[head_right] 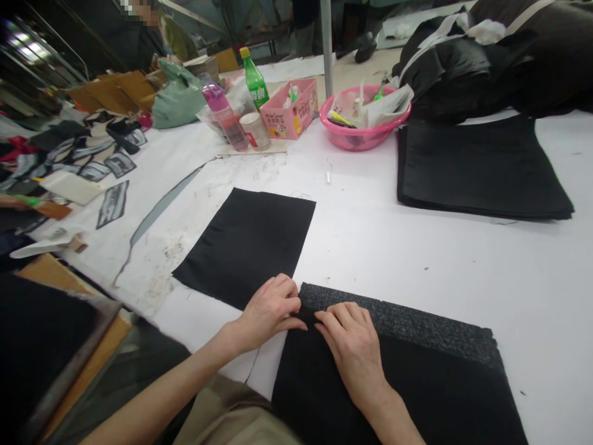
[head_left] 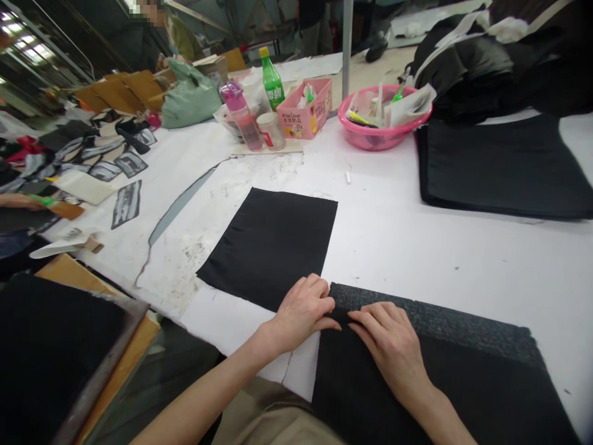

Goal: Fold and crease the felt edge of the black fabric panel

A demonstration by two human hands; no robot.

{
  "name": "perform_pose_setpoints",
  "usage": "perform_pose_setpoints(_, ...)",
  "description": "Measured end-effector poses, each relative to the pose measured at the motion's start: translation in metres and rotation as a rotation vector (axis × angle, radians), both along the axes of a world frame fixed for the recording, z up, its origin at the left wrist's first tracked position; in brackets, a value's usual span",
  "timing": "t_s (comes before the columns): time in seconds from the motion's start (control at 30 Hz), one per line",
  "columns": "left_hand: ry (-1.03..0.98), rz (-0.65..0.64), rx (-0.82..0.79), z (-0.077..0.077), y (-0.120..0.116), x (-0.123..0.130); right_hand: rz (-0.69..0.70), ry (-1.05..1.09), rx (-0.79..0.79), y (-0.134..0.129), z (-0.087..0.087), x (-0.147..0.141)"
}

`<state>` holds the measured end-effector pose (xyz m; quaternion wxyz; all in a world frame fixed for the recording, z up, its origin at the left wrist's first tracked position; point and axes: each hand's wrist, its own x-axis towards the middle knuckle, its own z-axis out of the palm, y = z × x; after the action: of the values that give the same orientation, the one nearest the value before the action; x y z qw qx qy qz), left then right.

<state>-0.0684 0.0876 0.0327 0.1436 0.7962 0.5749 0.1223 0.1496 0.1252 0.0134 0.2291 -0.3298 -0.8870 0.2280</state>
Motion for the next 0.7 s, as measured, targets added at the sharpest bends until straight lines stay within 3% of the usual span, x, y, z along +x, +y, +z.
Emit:
perform_pose_setpoints(0.37,-0.294,0.101,0.049,-0.009,-0.009,0.003,-0.012,0.009,0.011,0.001,-0.003,0.001)
perform_pose_setpoints(0.7,-0.193,0.021,0.148,-0.024,-0.018,0.0,0.023,0.001,0.049,0.002,-0.006,0.003)
